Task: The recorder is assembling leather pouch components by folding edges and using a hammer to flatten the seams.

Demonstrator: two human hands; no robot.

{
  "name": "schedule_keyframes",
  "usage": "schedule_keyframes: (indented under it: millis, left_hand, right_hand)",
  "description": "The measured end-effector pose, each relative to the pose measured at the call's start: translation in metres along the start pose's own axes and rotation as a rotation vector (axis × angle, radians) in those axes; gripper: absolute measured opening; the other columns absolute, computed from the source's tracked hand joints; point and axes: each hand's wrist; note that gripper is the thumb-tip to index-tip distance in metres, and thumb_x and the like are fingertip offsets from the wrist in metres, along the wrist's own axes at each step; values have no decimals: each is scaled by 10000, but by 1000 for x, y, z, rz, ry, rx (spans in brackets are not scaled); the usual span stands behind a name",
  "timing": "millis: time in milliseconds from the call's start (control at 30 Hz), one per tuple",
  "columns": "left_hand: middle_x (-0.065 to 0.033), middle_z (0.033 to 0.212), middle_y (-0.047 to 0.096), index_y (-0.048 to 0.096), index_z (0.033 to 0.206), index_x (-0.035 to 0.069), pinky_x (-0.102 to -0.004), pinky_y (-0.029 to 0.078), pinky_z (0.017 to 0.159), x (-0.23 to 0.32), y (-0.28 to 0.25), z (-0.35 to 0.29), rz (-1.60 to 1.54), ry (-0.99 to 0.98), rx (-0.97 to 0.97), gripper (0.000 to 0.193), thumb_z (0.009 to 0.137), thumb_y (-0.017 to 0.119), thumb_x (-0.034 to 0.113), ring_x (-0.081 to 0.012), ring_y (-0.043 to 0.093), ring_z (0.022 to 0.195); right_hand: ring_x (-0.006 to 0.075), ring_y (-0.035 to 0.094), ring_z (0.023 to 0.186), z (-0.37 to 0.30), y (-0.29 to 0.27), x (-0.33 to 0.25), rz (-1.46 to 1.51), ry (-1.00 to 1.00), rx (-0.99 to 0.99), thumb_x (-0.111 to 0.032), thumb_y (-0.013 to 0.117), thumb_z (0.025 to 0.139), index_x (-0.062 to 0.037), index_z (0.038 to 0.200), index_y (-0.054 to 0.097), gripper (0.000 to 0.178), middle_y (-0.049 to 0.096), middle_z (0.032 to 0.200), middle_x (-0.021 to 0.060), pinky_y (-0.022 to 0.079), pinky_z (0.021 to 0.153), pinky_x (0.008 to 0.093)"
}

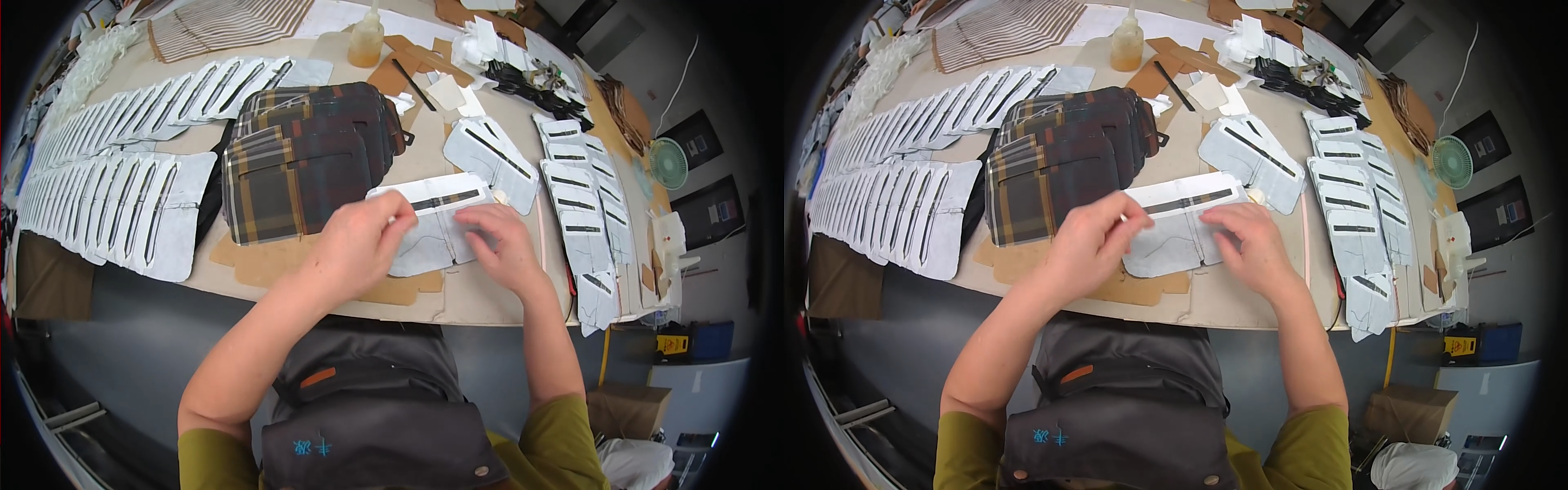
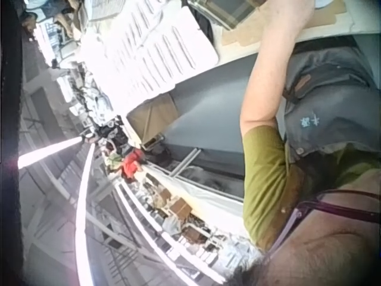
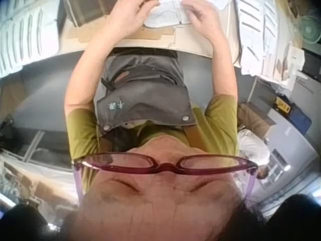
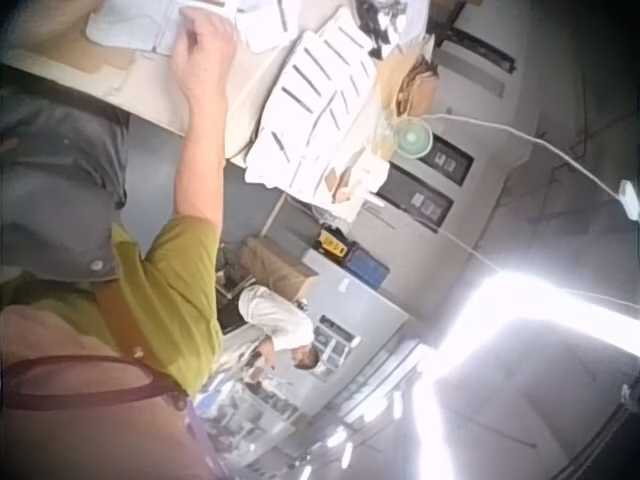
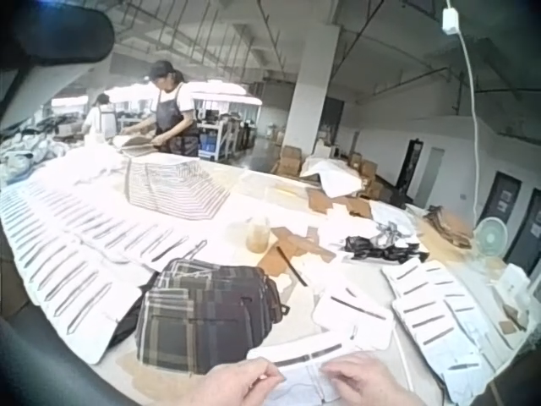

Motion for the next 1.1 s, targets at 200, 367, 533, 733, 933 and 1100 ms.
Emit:
schedule_keyframes:
  millis: [200,367,533,733,933,1100]
  left_hand:
    - [-52,761,642,587,886,24,-301,477,636,-12,-28,-55,-287,-273,-170,140,976,538,119,-127,574,678]
    - [-61,710,616,553,799,53,-260,420,587,-21,-71,-107,-759,-500,27,176,957,546,131,-128,539,615]
    - [-89,636,573,524,748,47,-271,369,544,-35,-83,-142,-1143,-451,119,230,959,548,136,-149,488,546]
    - [-84,823,681,681,952,-16,-249,479,626,-23,-85,-152,-1024,-376,121,205,1024,574,143,-127,605,680]
    - [-50,864,690,694,1011,-18,-219,488,652,-11,-101,-145,-786,-330,36,176,1032,595,126,-87,623,749]
    - [-54,821,673,658,912,12,-301,480,646,4,-70,-119,-326,-180,-109,128,995,606,95,-157,622,720]
  right_hand:
    - [336,612,1199,-3,3,-42,10,-163,-130,53,632,737,-73,1240,677,520,679,1264,121,445,1074,428]
    - [328,600,1204,-4,14,-27,-58,-149,-83,50,641,735,-77,1248,662,529,652,1300,118,505,1018,427]
    - [305,713,951,4,12,-12,120,-125,31,83,618,781,-59,1174,732,433,746,1076,140,562,861,379]
    - [313,728,888,1,-1,-105,99,-281,119,48,649,845,-34,1173,733,349,757,1033,148,568,800,375]
    - [319,618,1195,3,29,-136,82,-353,-264,-88,740,835,-44,1287,645,465,664,1273,157,500,971,438]
    - [330,642,1081,50,33,-87,44,-114,-117,-148,757,839,-25,1163,661,360,678,1173,154,514,914,427]
Point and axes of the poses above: each hand's wrist, its own z-axis towards the middle knuckle, its own y-axis out of the palm, x = y × z
